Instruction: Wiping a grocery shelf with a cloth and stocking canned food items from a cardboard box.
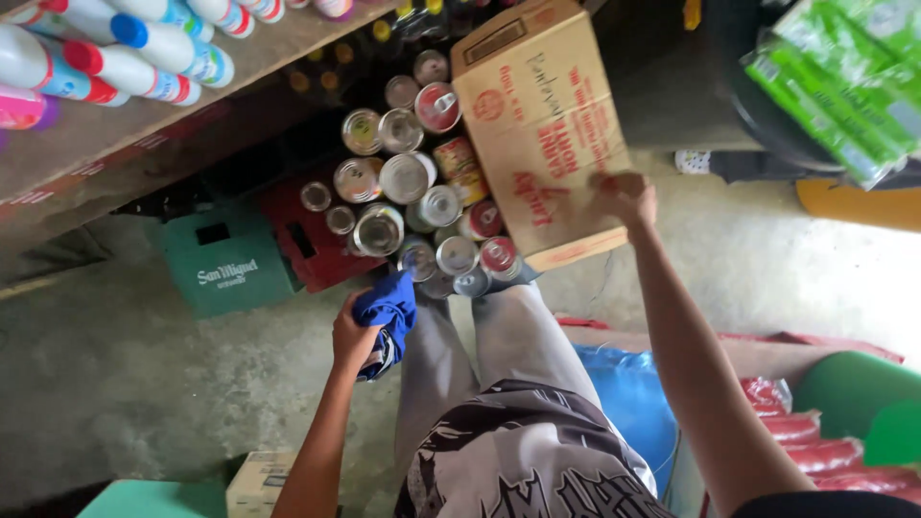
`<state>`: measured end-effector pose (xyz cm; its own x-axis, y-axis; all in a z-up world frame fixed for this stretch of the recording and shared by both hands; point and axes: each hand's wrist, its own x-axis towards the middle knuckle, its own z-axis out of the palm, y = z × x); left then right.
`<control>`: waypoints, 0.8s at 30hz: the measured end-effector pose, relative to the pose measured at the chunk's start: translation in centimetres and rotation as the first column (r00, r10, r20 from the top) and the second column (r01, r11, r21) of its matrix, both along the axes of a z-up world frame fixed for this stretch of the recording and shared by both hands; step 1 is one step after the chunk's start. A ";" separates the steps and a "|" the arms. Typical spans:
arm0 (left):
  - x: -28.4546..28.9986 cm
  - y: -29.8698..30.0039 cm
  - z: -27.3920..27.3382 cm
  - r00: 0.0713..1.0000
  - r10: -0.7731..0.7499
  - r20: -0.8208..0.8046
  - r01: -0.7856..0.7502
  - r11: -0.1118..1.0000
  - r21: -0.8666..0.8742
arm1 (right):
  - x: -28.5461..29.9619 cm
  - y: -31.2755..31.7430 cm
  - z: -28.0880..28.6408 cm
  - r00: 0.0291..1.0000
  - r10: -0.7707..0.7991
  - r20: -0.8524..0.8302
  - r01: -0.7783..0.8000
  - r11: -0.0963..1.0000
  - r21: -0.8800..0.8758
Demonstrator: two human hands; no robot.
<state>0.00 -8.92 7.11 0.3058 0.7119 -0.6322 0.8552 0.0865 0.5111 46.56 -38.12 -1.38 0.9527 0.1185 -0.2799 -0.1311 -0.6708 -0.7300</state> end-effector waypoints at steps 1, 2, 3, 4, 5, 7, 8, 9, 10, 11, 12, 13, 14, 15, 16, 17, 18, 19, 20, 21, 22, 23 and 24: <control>1.0 -1.1 0.6 1.000 -0.007 0.009 0.007 1.000 -0.002 | 0.7 -0.2 0.4 0.949 0.295 0.112 -0.241 0.907 -0.346; 2.1 -2.2 1.1 1.000 -0.016 0.019 0.016 1.000 -0.005 | 1.4 -0.6 0.9 0.808 0.580 0.109 -0.374 0.646 -0.665; 3.8 -3.3 2.6 1.000 -0.011 0.022 0.011 1.000 -0.004 | 1.3 -0.8 0.8 0.805 0.583 0.113 -0.375 0.646 -0.665; 5.3 -4.2 4.1 0.998 -0.044 0.051 0.044 0.999 0.002 | 0.9 -0.8 0.5 0.871 0.458 0.175 -0.307 0.788 -0.533; 6.7 -5.1 5.6 0.994 -0.077 0.079 0.076 0.997 0.009 | 0.5 -0.8 0.3 0.924 0.318 0.213 -0.221 0.898 -0.382; 9.1 -6.1 5.9 0.989 -0.104 0.103 0.102 0.994 0.033 | -1.1 -0.1 4.5 0.933 0.330 0.142 -0.260 0.894 -0.364; 9.8 -7.0 6.1 0.985 -0.130 0.114 0.126 0.991 0.044 | -2.6 -0.2 6.5 0.937 0.344 0.052 -0.305 0.885 -0.351; 10.6 -7.4 7.0 0.985 -0.132 0.112 0.128 0.991 0.042 | -4.7 0.5 8.5 0.938 0.342 0.050 -0.304 0.885 -0.352; 11.7 -7.6 7.8 0.975 -0.163 0.149 0.155 0.986 0.062 | -6.7 1.4 10.4 0.873 0.479 0.089 -0.413 0.824 -0.388; 12.8 -7.7 8.5 0.963 -0.194 0.185 0.182 0.980 0.083 | -8.6 2.3 12.3 0.786 0.606 0.120 -0.509 0.746 -0.429; 13.3 -7.5 9.4 0.959 -0.206 0.193 0.192 0.978 0.086 | -10.2 3.4 16.4 0.792 0.597 0.128 -0.497 0.752 -0.432; 13.8 -7.2 10.3 0.951 -0.229 0.206 0.201 0.968 0.149 | -11.8 4.7 20.5 0.784 0.619 -0.042 -0.619 0.774 -0.135; 14.0 -7.3 11.2 0.945 -0.247 0.215 0.203 0.957 0.207 | -13.6 5.8 24.6 0.716 0.671 -0.193 -0.644 0.742 0.189; 14.0 -6.6 11.8 0.943 -0.252 0.219 0.208 0.956 0.205 | -14.5 5.9 22.8 0.721 0.666 -0.192 -0.640 0.746 0.184; 13.6 -6.0 12.5 0.935 -0.313 0.169 0.263 0.929 0.262 | -15.8 6.0 20.9 0.602 0.795 -0.075 -0.759 0.599 0.254; 13.0 -5.4 13.1 0.922 -0.369 0.115 0.319 0.894 0.315 | -17.3 6.2 19.1 0.460 0.886 0.051 -0.854 0.426 0.300; 13.1 -5.2 14.3 0.924 -0.364 0.115 0.313 0.895 0.316 | -17.5 6.3 18.3 0.455 0.889 0.052 -0.856 0.420 0.300; 13.1 -5.0 15.5 0.891 -0.453 -0.003 0.419 0.821 0.388 | -17.8 6.5 17.5 0.403 0.912 0.083 -0.901 0.379 0.210; 12.8 -4.9 16.8 0.841 -0.524 -0.131 0.524 0.732 0.436 | -18.5 6.7 16.8 0.346 0.932 0.106 -0.935 0.333 0.122; 12.3 -4.7 16.4 0.844 -0.518 -0.136 0.521 0.736 0.432 | -18.2 6.9 17.1 0.340 0.935 0.103 -0.937 0.327 0.127; 11.8 -4.5 16.0 0.801 -0.572 -0.177 0.587 0.692 0.421 | -18.0 7.1 17.4 0.346 0.930 0.125 -0.936 0.335 0.106; 11.3 -4.2 15.6 0.752 -0.622 -0.218 0.649 0.643 0.406 | -17.7 7.4 17.7 0.352 0.924 0.147 -0.936 0.343 0.086; 11.4 -4.2 15.2 0.755 -0.619 -0.218 0.646 0.645 0.408 | -17.7 7.3 17.5 0.348 0.925 0.150 -0.937 0.339 0.086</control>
<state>11.42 -13.11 22.29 0.7615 0.5537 -0.3368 0.6444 -0.7028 0.3015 28.85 -30.78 16.09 0.2128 0.9693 -0.1229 0.5620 -0.2243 -0.7961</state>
